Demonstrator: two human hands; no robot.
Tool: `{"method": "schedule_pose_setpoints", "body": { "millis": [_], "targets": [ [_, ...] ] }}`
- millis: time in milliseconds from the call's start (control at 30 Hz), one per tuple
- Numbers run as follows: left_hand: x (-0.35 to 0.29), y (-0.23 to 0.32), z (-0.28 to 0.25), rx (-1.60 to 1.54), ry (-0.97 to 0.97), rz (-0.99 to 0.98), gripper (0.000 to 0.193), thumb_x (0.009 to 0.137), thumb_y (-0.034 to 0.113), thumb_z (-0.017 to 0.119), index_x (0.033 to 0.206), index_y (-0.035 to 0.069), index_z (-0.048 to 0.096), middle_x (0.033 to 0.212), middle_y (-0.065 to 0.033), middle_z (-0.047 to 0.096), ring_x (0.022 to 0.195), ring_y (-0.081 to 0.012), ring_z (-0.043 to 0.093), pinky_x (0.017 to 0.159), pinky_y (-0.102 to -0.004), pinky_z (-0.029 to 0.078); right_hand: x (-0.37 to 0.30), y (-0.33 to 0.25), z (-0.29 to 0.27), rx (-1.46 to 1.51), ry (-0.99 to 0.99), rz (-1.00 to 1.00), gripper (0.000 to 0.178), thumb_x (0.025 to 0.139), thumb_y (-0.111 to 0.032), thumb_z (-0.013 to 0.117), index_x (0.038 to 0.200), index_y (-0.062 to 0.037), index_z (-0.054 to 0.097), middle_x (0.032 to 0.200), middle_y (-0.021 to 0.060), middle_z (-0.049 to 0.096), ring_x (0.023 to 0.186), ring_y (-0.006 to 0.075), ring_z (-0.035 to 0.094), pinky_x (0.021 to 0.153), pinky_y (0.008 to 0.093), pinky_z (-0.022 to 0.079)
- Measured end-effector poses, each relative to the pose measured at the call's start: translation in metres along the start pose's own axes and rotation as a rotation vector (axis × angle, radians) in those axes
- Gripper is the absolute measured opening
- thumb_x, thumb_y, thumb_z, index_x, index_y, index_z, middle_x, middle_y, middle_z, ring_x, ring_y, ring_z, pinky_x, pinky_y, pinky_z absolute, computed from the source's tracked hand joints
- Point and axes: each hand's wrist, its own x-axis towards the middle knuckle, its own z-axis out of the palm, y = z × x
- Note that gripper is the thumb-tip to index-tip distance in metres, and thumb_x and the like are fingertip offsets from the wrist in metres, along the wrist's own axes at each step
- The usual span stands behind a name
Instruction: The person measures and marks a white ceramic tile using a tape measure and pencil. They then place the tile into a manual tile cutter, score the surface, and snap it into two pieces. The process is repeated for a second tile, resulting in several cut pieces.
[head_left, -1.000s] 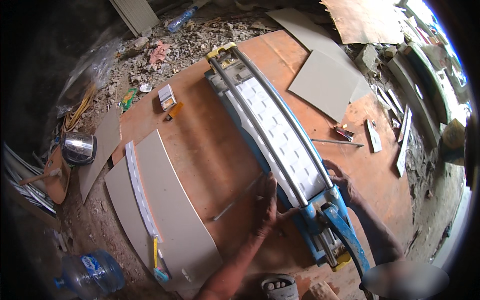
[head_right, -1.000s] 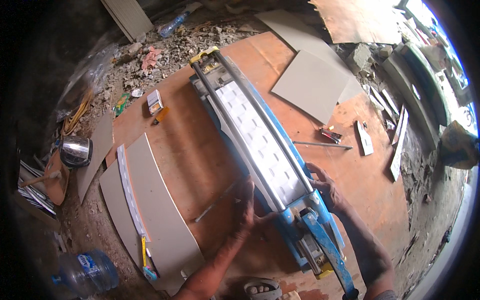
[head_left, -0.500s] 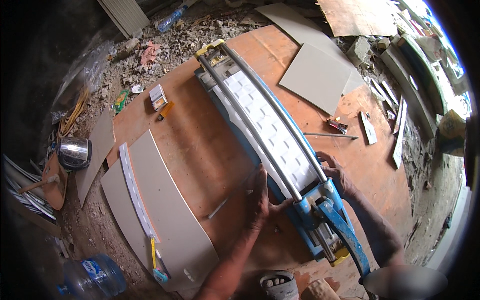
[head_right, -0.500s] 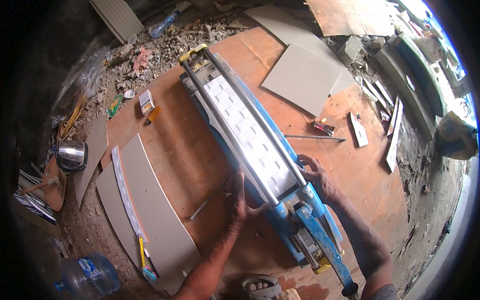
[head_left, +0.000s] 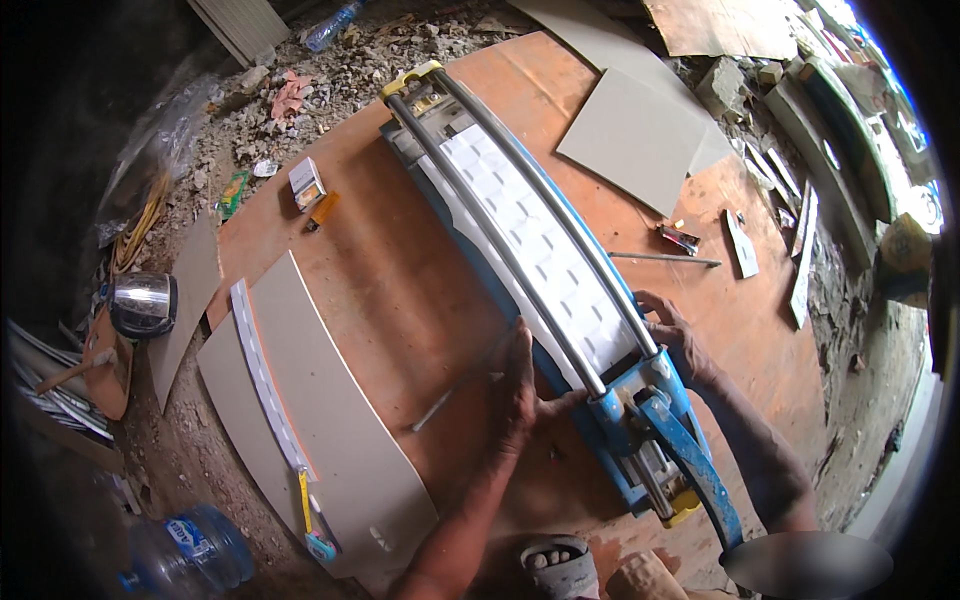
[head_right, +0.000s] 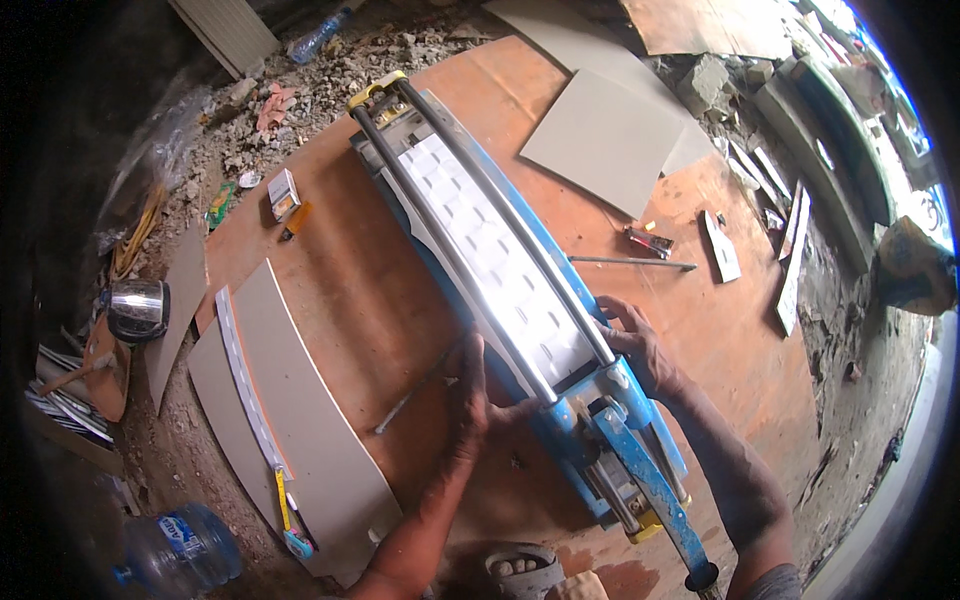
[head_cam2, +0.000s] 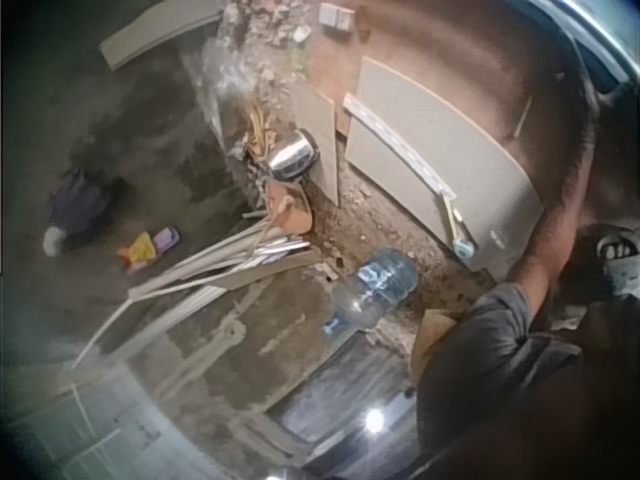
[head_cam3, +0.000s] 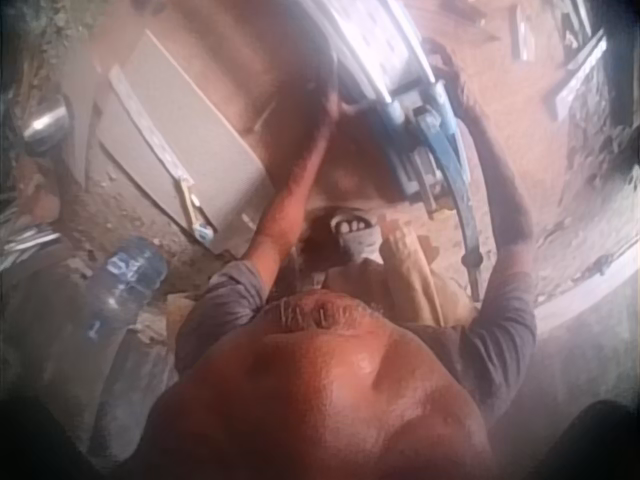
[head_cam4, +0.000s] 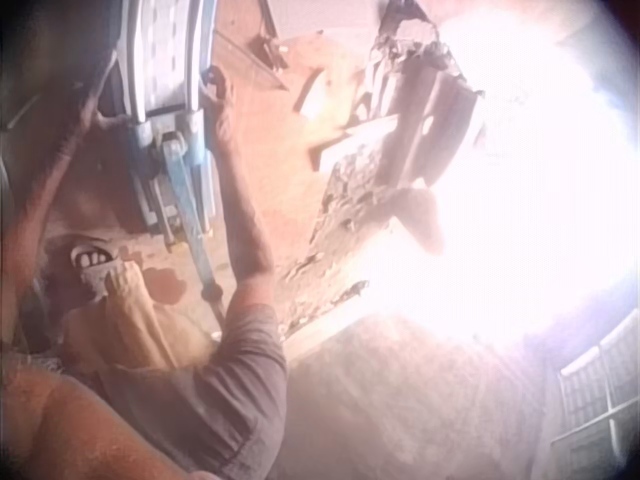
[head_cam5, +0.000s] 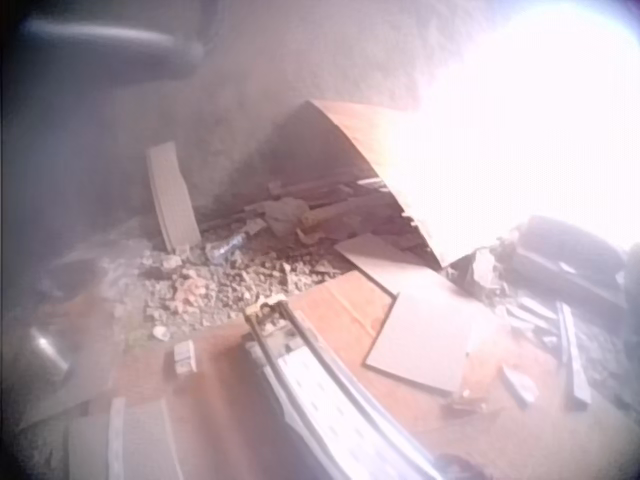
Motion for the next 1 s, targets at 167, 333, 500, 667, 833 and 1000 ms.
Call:
{"method": "schedule_pose_setpoints", "body": {
  "millis": [167, 333, 500, 667, 833, 1000],
  "targets": [
    [0.001, 0.001, 0.002, 0.082, -0.063, -0.017, 0.129, 0.066, 0.065, 0.081, 0.156, 0.001, 0.015, 0.159, -0.0227, 0.026, 0.144, -0.038, 0.033, 0.112, -0.0511, 0.034, -0.004, 0.007, -0.003, -0.109, -0.005, -0.101, 0.043, 0.089, -0.027, 0.063, 0.13, -0.0128, 0.064, 0.14, 0.0195, 0.048, 0.124, 0.0379, 0.049, 0.107, 0.0485, 0.039],
    [0.005, -0.002, 0.009, 0.002, -0.055, -0.026, 0.13, 0.064, 0.062, 0.083, 0.155, -0.001, 0.016, 0.159, -0.0254, 0.025, 0.146, -0.0396, 0.03, 0.113, -0.0509, 0.035, 0.001, 0.004, -0.004, 0.006, 0.002, 0.016, 0.044, 0.09, -0.024, 0.062, 0.133, -0.0179, 0.062, 0.14, 0.0181, 0.047, 0.123, 0.0378, 0.049, 0.105, 0.0474, 0.041],
    [0.003, 0.002, 0.005, 0.013, 0.012, 0.018, 0.13, 0.061, 0.054, 0.089, 0.154, -0.003, 0.019, 0.155, -0.0291, 0.029, 0.143, -0.0432, 0.032, 0.113, -0.0524, 0.034, -0.002, 0.009, -0.003, -0.111, -0.023, -0.086, 0.047, 0.092, -0.027, 0.06, 0.138, -0.0204, 0.058, 0.142, 0.0165, 0.047, 0.123, 0.036, 0.049, 0.102, 0.0461, 0.045],
    [0.006, 0.004, 0.005, 0.075, 0.05, 0.059, 0.125, 0.062, 0.054, 0.089, 0.151, -0.005, 0.024, 0.152, -0.0289, 0.035, 0.136, -0.0447, 0.039, 0.112, -0.0534, 0.033, -0.009, 0.008, 0.002, 0.034, 0.039, -0.007, 0.053, 0.09, -0.032, 0.064, 0.141, -0.0209, 0.056, 0.143, 0.0168, 0.048, 0.123, 0.0361, 0.049, 0.104, 0.0477, 0.043],
    [0.002, 0.0, 0.007, 0.086, 0.034, 0.039, 0.125, 0.066, 0.061, 0.084, 0.151, -0.007, 0.024, 0.154, -0.0277, 0.033, 0.14, -0.0433, 0.036, 0.116, -0.0486, 0.033, -0.007, 0.01, 0.007, -0.023, 0.053, -0.02, 0.052, 0.09, -0.028, 0.064, 0.141, -0.021, 0.056, 0.143, 0.0161, 0.048, 0.123, 0.036, 0.049, 0.105, 0.0473, 0.042],
    [0.002, 0.003, 0.006, 0.043, 0.03, 0.019, 0.124, 0.066, 0.06, 0.084, 0.151, -0.007, 0.024, 0.155, -0.027, 0.033, 0.14, -0.0427, 0.036, 0.116, -0.0487, 0.032, -0.006, 0.006, 0.006, 0.003, 0.052, 0.036, 0.05, 0.091, -0.023, 0.064, 0.14, -0.0208, 0.057, 0.143, 0.0153, 0.048, 0.125, 0.0355, 0.048, 0.106, 0.046, 0.042]
  ]
}}
